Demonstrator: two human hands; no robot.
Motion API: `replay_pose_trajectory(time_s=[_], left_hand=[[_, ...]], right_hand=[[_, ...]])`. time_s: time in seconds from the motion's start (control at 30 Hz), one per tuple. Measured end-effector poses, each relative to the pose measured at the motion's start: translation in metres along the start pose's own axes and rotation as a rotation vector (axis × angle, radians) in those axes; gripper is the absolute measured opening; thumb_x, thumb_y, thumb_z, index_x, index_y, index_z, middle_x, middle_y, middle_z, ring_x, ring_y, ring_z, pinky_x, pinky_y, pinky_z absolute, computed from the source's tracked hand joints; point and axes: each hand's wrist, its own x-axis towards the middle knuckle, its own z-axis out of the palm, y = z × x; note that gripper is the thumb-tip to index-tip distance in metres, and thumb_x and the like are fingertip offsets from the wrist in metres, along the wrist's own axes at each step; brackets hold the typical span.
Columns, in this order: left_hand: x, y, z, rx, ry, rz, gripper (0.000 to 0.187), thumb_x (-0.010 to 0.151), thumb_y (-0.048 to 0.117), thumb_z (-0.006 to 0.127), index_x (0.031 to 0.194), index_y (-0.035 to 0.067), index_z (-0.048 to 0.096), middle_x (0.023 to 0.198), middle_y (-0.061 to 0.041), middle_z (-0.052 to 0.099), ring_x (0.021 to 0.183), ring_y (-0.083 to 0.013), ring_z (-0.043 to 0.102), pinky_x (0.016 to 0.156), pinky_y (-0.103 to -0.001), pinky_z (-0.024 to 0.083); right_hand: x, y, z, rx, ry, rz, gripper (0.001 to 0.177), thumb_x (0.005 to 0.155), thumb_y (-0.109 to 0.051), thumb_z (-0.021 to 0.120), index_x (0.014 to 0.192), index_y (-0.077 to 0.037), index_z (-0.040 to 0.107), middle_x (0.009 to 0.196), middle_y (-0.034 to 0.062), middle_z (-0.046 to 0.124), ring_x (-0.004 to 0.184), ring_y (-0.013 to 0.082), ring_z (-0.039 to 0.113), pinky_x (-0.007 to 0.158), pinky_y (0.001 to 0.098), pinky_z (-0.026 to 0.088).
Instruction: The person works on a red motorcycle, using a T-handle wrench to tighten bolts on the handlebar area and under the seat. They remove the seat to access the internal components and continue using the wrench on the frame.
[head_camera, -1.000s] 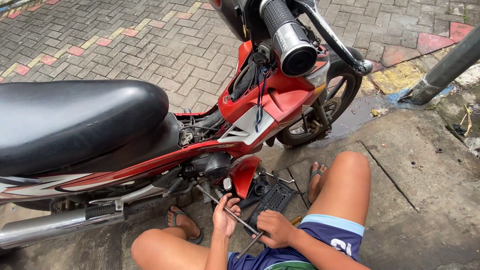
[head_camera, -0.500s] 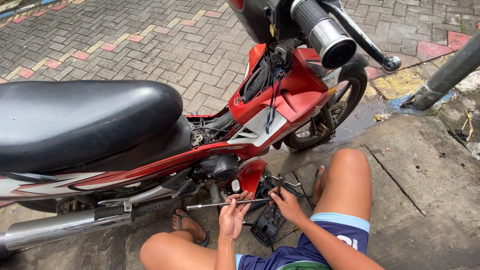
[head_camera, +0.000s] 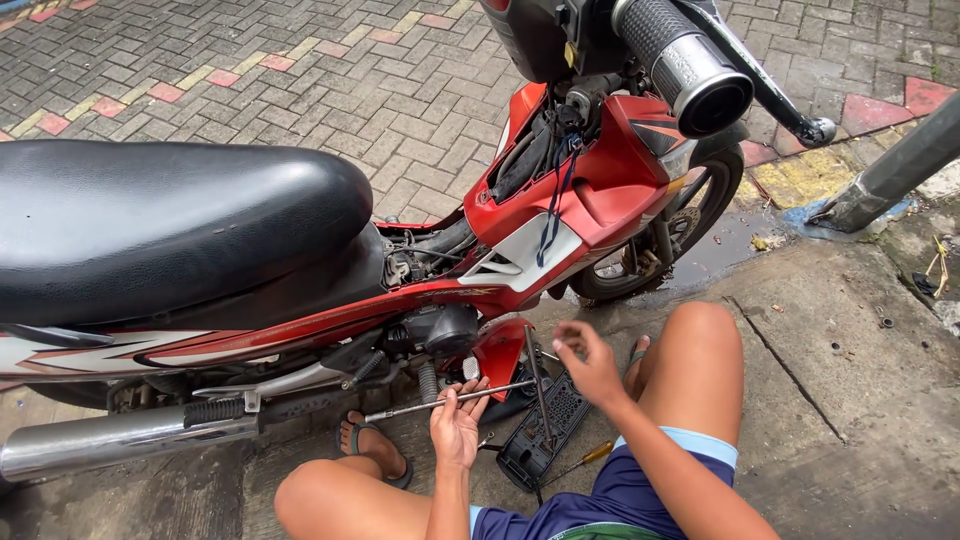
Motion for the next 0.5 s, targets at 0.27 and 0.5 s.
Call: replay_pose_trajectory(time_s=[0.27,0.5], left_hand=[[0.0,0.005,0.0,-0.048,-0.046,0.021,0.014,0.105,0.01,0.049,0.105,0.002,0.061,0.115,-0.032,0.07,0.121,-0.0541,0.065,0.1,-0.058,0.056],[0.004,0.009,-0.017,-0.092,-0.015,0.124,0.018,0.106,0.013,0.051,0.109,0.0,0.063,0.117,-0.031,0.07,0.124,-0.0544,0.063,0.091,-0.053,0.061]], right_hand=[[0.096,-0.168,-0.059,0.051,0.185,-0.409,0.049,0.096,-0.023,0.064,0.139,-0.004,0.05,0.141,0.0154,0.054,0.103,0.0229,0.066,0.091,0.0336,0.058],[0.159,-0.193,-0.057,0.212,0.141,-0.376,0.047,0.098,-0.012,0.065,0.143,-0.015,0.05,0.147,0.0241,0.052,0.086,0.0157,0.077,0.079,0.0265,0.064]])
